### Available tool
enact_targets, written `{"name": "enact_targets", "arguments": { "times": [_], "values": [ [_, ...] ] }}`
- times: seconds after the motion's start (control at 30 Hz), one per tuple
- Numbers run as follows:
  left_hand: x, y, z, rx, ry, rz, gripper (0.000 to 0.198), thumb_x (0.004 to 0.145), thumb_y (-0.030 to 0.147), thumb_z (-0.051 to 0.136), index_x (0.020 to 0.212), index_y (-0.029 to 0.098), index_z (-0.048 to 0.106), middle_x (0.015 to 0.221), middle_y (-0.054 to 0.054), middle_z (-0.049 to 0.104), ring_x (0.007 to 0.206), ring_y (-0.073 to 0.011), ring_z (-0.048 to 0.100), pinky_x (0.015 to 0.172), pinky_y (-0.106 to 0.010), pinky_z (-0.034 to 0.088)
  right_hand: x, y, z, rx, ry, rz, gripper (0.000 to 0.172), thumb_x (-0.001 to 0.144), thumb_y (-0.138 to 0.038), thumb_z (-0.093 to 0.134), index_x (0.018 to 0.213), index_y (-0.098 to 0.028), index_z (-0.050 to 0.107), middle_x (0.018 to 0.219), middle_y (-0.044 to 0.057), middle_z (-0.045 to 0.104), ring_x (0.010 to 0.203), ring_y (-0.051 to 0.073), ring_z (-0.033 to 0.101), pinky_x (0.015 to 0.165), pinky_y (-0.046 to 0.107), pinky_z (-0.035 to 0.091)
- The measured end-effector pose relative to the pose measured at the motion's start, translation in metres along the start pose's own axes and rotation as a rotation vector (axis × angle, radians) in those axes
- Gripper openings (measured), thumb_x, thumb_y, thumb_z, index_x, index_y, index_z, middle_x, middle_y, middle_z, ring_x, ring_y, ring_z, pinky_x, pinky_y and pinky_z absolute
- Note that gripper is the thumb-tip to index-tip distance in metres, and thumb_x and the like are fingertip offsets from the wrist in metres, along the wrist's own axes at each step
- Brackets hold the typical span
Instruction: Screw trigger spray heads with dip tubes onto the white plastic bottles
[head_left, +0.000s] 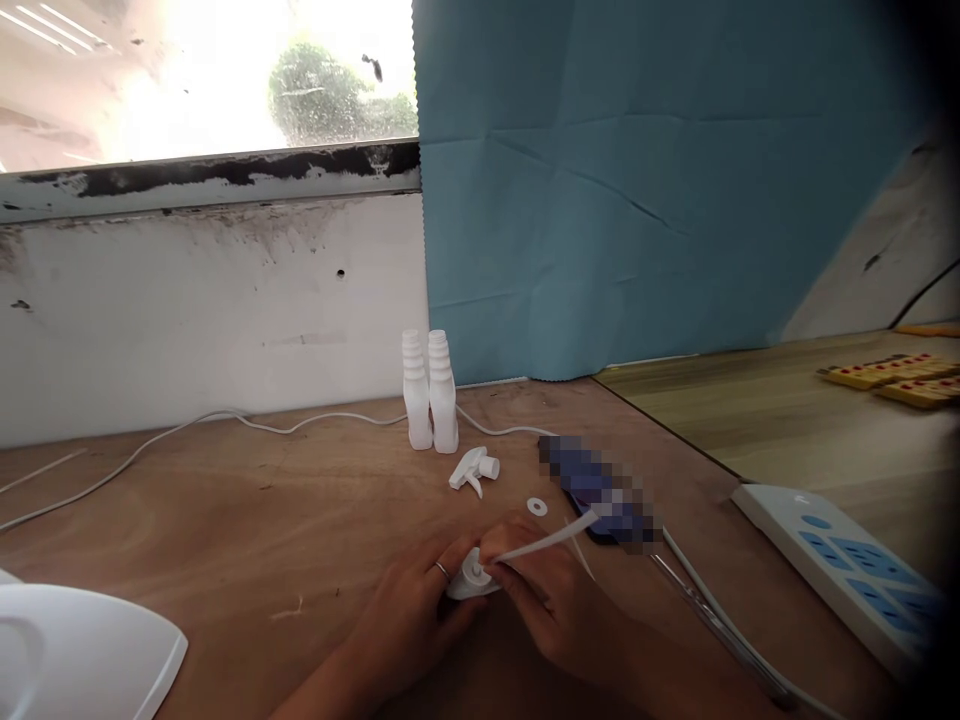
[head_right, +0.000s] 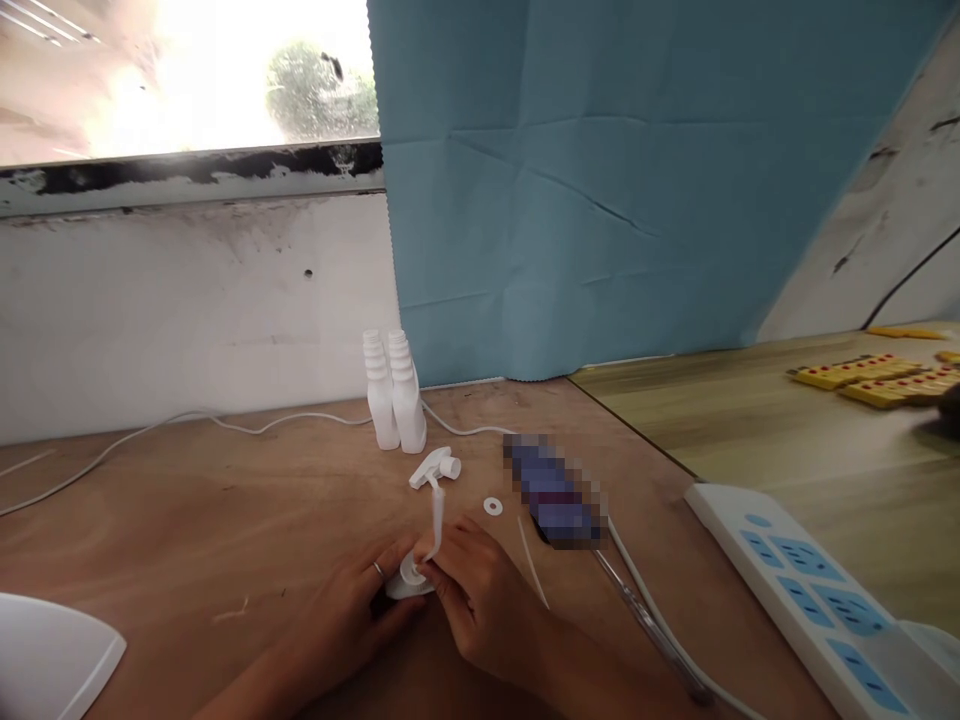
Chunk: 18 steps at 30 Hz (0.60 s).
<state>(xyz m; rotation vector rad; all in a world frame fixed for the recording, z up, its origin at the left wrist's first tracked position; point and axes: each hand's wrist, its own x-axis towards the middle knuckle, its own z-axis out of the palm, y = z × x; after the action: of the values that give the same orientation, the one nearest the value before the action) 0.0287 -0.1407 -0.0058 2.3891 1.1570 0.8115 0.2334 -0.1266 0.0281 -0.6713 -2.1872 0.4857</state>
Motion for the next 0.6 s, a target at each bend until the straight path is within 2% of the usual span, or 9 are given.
{"name": "enact_targets", "arguments": {
  "times": [0.27,0.4,0.6],
  "values": [
    [0.0030,0.0061,-0.0049,-0.058,-0.012,-0.034,0.049,0.089,0.025,0.060,0.136,0.028,0.047,0.125,-0.007,0.064,0.111,-0.0221,0.061,0.096,-0.035,0.051,0.0076,-0.0043,0.0029,0.034,-0.014,0.126,0.019,0.096,-0.016,0.041,0.080,-0.020,0.051,0.079,0.005,0.058,0.074,0.019,0.053,0.068,0.032,0.041],
    [0.0024,0.0061,-0.0042,-0.068,0.000,-0.028,0.045,0.089,0.024,0.060,0.133,0.029,0.050,0.121,-0.005,0.064,0.109,-0.0211,0.061,0.095,-0.033,0.050,0.0098,-0.0005,0.0054,0.017,-0.035,0.118,0.020,0.095,-0.016,0.041,0.077,-0.020,0.049,0.072,0.003,0.055,0.067,0.017,0.050,0.063,0.030,0.037],
    [-0.0007,0.0055,-0.0005,-0.049,0.003,-0.109,0.027,0.088,0.026,0.062,0.115,0.025,0.062,0.100,-0.005,0.070,0.095,-0.0209,0.064,0.090,-0.034,0.051,0.0088,0.0007,0.0091,-0.013,-0.091,0.088,0.021,0.090,-0.008,0.041,0.073,-0.020,0.046,0.073,0.003,0.055,0.070,0.018,0.050,0.065,0.030,0.038]
  ]
}}
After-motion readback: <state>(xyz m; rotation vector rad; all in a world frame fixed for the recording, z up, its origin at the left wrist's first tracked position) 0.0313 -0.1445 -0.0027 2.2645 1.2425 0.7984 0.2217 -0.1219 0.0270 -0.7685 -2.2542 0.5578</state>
